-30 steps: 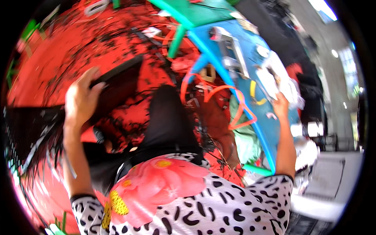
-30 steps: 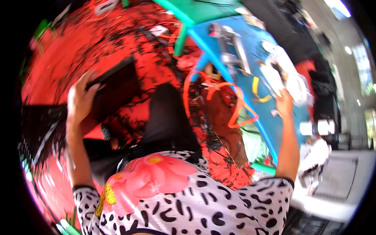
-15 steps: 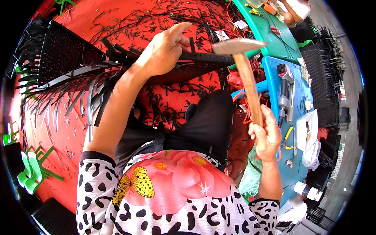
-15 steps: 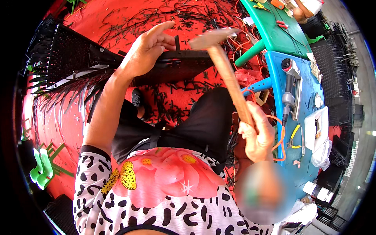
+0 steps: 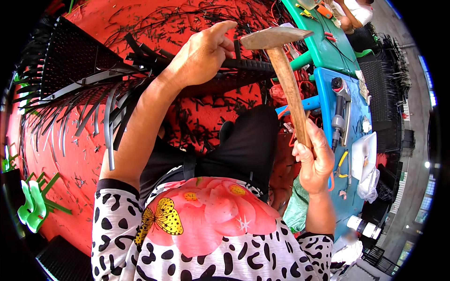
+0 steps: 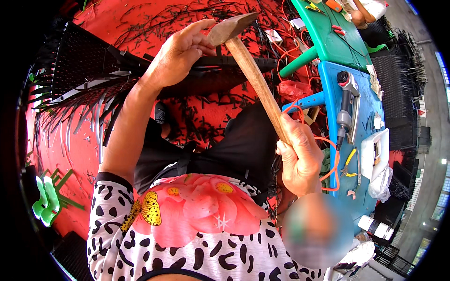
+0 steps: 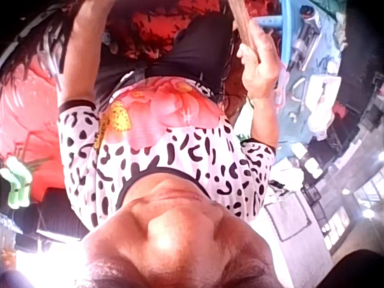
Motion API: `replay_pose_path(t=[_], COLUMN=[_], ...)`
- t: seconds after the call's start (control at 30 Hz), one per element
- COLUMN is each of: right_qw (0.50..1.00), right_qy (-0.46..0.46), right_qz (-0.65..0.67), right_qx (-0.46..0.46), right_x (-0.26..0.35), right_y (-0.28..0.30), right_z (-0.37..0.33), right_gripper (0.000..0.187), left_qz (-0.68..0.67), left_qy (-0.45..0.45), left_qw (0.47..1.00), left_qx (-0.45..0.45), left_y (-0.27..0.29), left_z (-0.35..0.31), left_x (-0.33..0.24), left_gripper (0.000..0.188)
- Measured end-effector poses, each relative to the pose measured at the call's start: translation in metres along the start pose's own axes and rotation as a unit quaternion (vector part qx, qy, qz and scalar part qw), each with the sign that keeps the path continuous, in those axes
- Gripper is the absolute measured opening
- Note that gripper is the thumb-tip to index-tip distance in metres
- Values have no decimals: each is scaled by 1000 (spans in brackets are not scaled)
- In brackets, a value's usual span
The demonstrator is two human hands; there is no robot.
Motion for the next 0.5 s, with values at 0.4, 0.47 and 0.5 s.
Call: replay_pose_path(t=[0.4,0.47,0.5], right_qw=[968,965,957], right_qy=[-135,-138,-147], right_qz=[132,65,19], right_qx=[-164,-213,-249], right_x=[-41,-60,-76], right_y=[44,74,89], right_z=[-30,-46,-62], right_gripper=[46,43,42], left_qz=[-149,-139,-124], left_qy=[41,13,12], left_qw=[988,990,991], left_qx=[25,32,47], left_y=[-1,3,4], left_z=[-4,-1,0], left_x=[1,1,0], left_gripper=[58,62,66])
Point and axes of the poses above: each hand's wrist, its own z-axis towards the middle knuckle, its own y-axis out of the back of the hand, x = y × z, the point moved 2 cm from there along z, towards the middle knuckle, and after that the axes turned 15 degrees about y, right-handed, at the moved point
